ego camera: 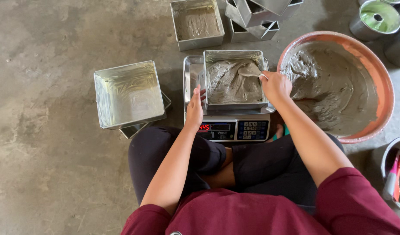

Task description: The person scoops a grey paste from a large bowl into square metal containers placed on a digital scale, leveling the surface with a spatula. The person repeats this process for multiple containers, checking the weight on the scale after each fill.

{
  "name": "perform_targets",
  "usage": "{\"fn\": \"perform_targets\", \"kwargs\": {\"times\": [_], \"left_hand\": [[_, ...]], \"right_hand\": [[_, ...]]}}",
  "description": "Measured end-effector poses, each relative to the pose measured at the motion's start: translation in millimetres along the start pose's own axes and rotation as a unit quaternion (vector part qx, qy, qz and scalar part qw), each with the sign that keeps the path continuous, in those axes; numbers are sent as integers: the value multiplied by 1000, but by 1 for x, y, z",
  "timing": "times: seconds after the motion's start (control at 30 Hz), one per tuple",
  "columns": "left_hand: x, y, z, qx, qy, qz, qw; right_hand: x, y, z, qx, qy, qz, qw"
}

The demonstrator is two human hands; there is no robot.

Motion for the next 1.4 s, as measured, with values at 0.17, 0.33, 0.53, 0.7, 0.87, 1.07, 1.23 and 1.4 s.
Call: {"fn": "perform_targets", "kwargs": {"times": [0.17, 0.33, 0.53, 0.7, 0.87, 1.07, 1.23, 1.4], "left_hand": [[1, 0, 0, -1, -1, -2, 1000], [2, 0, 0, -3, 1, -3, 1000], [2, -1, -1, -7, 8, 7, 1000], [-2, 1, 1, -14, 7, 0, 1000], [-7, 1, 5, -20, 1, -29, 999], [-7, 4, 5, -13, -5, -15, 1000], [-1, 4, 5, -16, -5, -17, 1000], [3, 6, 3, -24, -3, -20, 1000]], "right_hand": [[-8, 2, -9, 16, 66, -7, 998], [-5, -2, -13, -24, 53, 0, 998], [4, 5, -12, 2, 84, -13, 996], [30, 28, 27, 138, 104, -100, 980], [71, 3, 54, 88, -229, -174, 954], [61, 11, 15, 20, -218, -126, 968], [73, 29, -7, 15, -146, -151, 978], [44, 26, -14, 89, 33, -135, 986]]}}
Point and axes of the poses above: each hand's wrist, its own z-axis away from the middle knuckle, its own y-axis out of the palm, x = y × z, the point moved 8 cm from there along -z, towards the middle knuckle, and after that the axes turned 10 degrees about -x, right-handed, at the moved point
